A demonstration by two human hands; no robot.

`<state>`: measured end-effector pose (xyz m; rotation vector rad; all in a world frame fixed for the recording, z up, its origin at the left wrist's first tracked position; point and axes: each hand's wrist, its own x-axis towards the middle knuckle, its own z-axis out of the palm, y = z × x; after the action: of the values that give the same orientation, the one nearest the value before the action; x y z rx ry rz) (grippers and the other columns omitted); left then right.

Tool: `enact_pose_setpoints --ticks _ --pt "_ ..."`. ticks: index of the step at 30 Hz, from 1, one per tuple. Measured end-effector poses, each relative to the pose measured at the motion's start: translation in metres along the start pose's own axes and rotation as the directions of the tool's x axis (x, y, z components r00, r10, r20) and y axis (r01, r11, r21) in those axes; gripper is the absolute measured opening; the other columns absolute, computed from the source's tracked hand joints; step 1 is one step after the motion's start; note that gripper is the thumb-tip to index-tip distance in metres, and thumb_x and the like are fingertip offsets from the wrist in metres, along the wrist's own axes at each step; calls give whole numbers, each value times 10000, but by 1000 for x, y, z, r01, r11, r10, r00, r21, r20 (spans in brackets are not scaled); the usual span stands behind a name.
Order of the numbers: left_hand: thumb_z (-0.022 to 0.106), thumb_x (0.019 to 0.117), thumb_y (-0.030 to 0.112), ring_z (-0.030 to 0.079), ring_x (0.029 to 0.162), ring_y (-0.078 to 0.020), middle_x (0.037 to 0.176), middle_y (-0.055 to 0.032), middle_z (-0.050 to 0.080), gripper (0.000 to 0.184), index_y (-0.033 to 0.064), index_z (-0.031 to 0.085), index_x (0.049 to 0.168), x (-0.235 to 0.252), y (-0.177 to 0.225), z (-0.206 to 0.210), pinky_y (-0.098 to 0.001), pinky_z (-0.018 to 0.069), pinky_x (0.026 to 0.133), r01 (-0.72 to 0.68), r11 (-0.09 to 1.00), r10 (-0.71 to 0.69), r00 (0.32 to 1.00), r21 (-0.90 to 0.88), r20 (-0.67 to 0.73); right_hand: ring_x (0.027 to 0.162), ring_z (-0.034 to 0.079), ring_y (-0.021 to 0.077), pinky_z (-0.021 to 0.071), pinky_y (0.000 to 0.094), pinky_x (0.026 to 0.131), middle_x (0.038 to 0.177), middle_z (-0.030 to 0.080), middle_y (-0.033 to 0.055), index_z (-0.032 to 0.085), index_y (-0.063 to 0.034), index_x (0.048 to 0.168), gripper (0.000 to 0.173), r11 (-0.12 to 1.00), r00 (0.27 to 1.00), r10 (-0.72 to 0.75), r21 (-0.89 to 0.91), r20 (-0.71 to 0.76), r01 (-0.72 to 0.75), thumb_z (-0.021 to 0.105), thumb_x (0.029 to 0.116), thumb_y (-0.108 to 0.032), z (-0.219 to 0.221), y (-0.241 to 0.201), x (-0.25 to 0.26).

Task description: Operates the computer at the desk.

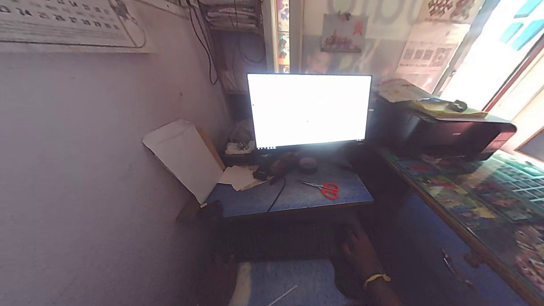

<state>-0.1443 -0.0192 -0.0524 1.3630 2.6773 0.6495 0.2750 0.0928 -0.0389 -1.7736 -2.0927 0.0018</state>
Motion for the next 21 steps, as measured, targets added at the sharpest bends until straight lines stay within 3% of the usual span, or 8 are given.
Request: enact_pose_setpoints --ticks 8,14,16,18,19,21 --pt "408 1059 461 493 1368 -472 1500 -321 458 629 -50 543 1400 1 -3 5 -602 428 1096 -9 1000 9 1000 15 -18 1335 566 335 492 467 1091 1432 596 158 672 -141 1358 453 1000 998 -28 7 -51 29 632 934 -294 5 2 1" --pt "401 1061 463 486 1376 -459 1534 -302 427 625 -37 546 1406 1 2 -1 -600 429 1096 7 1000 -7 1000 31 -17 1364 541 327 469 467 1116 1471 568 148 634 -146 1402 487 1000 1000 -5 6 -6 5 617 945 -314 0 0 2" --pt "410 1062 421 512 1352 -451 1462 -304 505 581 -39 569 1380 -4 12 -10 -600 431 1096 -7 996 3 999 86 42 1345 556 333 483 479 1099 1451 581 154 620 -140 1415 511 1000 999 -10 8 -31 10 624 935 -314 0 -2 4" --pt "443 1047 390 509 1362 -437 1409 -260 583 503 25 648 1327 -11 26 -14 -593 381 1140 -192 958 166 977 213 133 1356 546 338 472 482 1112 1455 576 161 607 -139 1430 527 1000 1000 -2 23 -25 2 629 931 -308 0 -3 6" --pt "452 1041 384 472 1396 -439 1446 -238 564 494 57 637 1362 -17 33 -11 -610 324 1172 -315 926 283 944 207 171 1370 534 343 460 486 1124 1465 567 166 600 -135 1437 539 1000 1000 -3 29 -14 3 640 928 -307 -1 -4 7" --pt "480 1029 335 438 1435 -413 1509 -193 524 463 96 616 1401 -30 62 -17 -588 306 1187 -548 834 526 825 64 207 1385 520 355 450 498 1135 1488 544 180 578 -126 1457 575 999 1000 -26 34 4 26 684 922 -308 -5 -5 8"
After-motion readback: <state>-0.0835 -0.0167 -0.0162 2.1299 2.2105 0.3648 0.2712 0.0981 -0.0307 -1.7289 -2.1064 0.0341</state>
